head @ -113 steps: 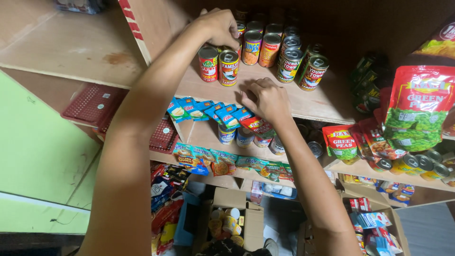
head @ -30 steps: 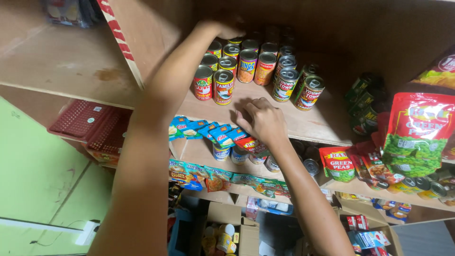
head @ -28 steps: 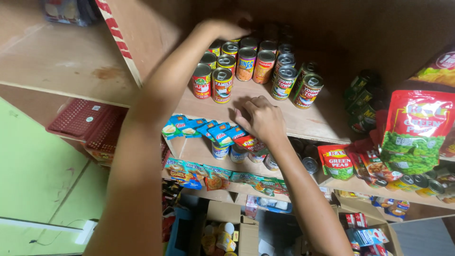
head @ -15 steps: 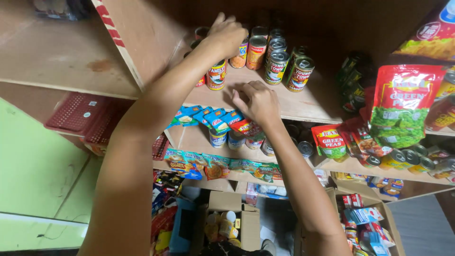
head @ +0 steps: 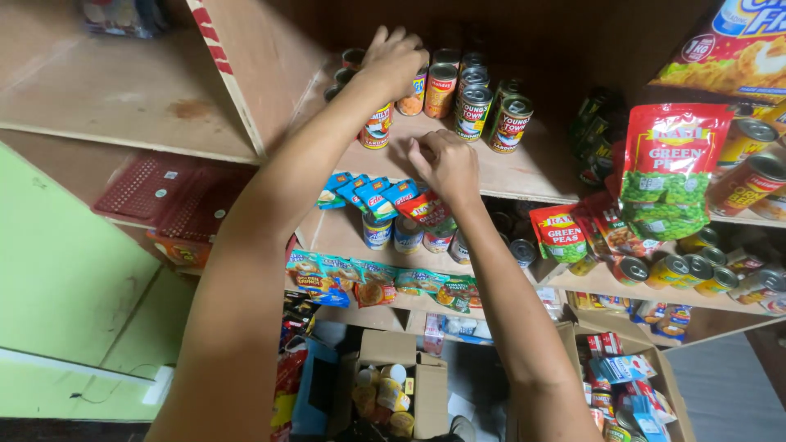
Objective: Restocking grocery shelves with canned goods and packaged products from floor-level boxes.
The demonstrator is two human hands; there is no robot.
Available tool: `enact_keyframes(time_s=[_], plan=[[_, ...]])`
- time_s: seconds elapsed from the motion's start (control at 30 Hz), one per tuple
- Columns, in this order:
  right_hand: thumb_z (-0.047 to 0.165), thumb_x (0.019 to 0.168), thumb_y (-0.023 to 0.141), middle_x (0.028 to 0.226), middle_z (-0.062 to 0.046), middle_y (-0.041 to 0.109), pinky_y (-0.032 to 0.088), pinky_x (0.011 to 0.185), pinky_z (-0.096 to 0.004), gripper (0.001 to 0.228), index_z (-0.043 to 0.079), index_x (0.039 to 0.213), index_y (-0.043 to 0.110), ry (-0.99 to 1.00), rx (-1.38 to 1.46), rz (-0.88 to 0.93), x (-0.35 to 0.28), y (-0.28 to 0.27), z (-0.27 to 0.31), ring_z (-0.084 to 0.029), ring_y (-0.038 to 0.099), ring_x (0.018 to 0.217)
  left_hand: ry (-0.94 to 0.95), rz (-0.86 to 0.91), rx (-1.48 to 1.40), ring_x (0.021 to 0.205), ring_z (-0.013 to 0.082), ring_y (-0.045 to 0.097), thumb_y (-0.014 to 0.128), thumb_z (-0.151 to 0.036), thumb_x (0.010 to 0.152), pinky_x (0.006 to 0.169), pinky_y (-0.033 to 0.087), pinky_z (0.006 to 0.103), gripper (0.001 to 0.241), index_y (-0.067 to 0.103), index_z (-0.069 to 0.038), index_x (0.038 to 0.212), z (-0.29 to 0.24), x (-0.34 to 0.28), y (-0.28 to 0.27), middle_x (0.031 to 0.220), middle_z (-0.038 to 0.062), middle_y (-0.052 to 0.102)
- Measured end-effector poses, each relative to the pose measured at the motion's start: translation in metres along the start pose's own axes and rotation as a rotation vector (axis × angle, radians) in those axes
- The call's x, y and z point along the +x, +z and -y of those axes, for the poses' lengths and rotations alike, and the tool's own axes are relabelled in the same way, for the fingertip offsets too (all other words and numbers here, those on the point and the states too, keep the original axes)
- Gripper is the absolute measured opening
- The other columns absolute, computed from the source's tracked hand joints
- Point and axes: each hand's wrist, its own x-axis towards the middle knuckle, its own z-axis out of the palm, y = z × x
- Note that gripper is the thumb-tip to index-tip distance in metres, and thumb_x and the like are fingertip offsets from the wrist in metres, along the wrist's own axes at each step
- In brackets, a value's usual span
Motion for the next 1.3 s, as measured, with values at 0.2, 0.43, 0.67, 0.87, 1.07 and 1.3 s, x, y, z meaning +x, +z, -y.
enact_keyframes(time_s=[0.2, 0.43, 0.67, 0.87, 1.07, 1.3], plan=[[0.028, 0.094, 0.073, 0.069, -0.014, 0.063, 0.051, 0.062, -0.044, 0.034, 0.0, 0.075, 0.069, 0.024, -0.011, 0.004, -0.001, 0.001, -0.001, -0.032, 0.063, 0.063, -0.068, 0.157, -0.026, 0.112, 0.0302, 0.065, 0.081, -0.008, 0.079, 0.11, 0.033, 0.0613, 0.028, 0.079, -0.022, 0.104, 0.01, 0.023, 0.038, 0.104, 0.01, 0.077], [0.025, 0.093, 0.073, 0.072, -0.016, 0.064, 0.052, 0.061, -0.045, 0.031, 0.0, 0.077, 0.068, 0.077, -0.008, -0.014, -0.003, 0.003, -0.003, -0.033, 0.064, 0.065, -0.115, 0.275, -0.248, 0.108, 0.0333, 0.064, 0.096, -0.028, 0.056, 0.098, 0.036, 0.0544, 0.06, 0.072, -0.013, 0.109, 0.006, 0.016, -0.023, 0.104, 0.012, 0.073], [0.02, 0.085, 0.083, 0.111, -0.02, 0.064, 0.054, 0.088, -0.045, 0.051, -0.001, 0.123, 0.058, 0.03, -0.031, -0.168, 0.005, 0.008, -0.012, -0.04, 0.065, 0.101, 0.031, 0.372, -0.312, 0.11, 0.0295, 0.063, 0.094, -0.036, 0.059, 0.093, 0.033, 0.0491, 0.059, 0.076, -0.016, 0.112, -0.027, -0.022, -0.083, 0.105, 0.008, 0.074], [0.024, 0.083, 0.086, 0.114, -0.019, 0.068, 0.058, 0.084, -0.038, 0.081, -0.005, 0.143, 0.041, 0.2, 0.307, 0.068, 0.015, 0.004, -0.007, -0.028, 0.072, 0.099, 0.028, -0.346, -0.393, 0.127, 0.0288, 0.052, 0.086, -0.026, 0.078, 0.103, 0.033, 0.0524, 0.059, 0.07, -0.016, 0.134, -0.039, -0.103, -0.081, 0.139, 0.011, 0.064], [0.027, 0.087, 0.086, 0.102, -0.015, 0.075, 0.059, 0.075, -0.036, 0.069, -0.002, 0.14, 0.051, 0.281, 0.3, 0.144, 0.012, 0.011, -0.015, -0.024, 0.075, 0.086, -0.39, -0.534, -0.482, 0.145, 0.0431, 0.036, 0.096, -0.034, 0.08, 0.118, 0.029, 0.0548, 0.082, 0.056, -0.016, 0.149, -0.018, -0.186, -0.06, 0.159, 0.019, 0.034], [0.026, 0.088, 0.085, 0.101, -0.016, 0.075, 0.059, 0.075, -0.036, 0.065, -0.002, 0.136, 0.052, 0.32, 0.309, 0.201, 0.013, 0.011, -0.02, -0.022, 0.074, 0.086, -0.349, -0.393, -0.563, 0.152, 0.0505, 0.024, 0.098, -0.033, 0.072, 0.124, 0.025, 0.059, 0.087, 0.06, -0.023, 0.15, -0.012, -0.19, -0.041, 0.167, 0.022, 0.02]])
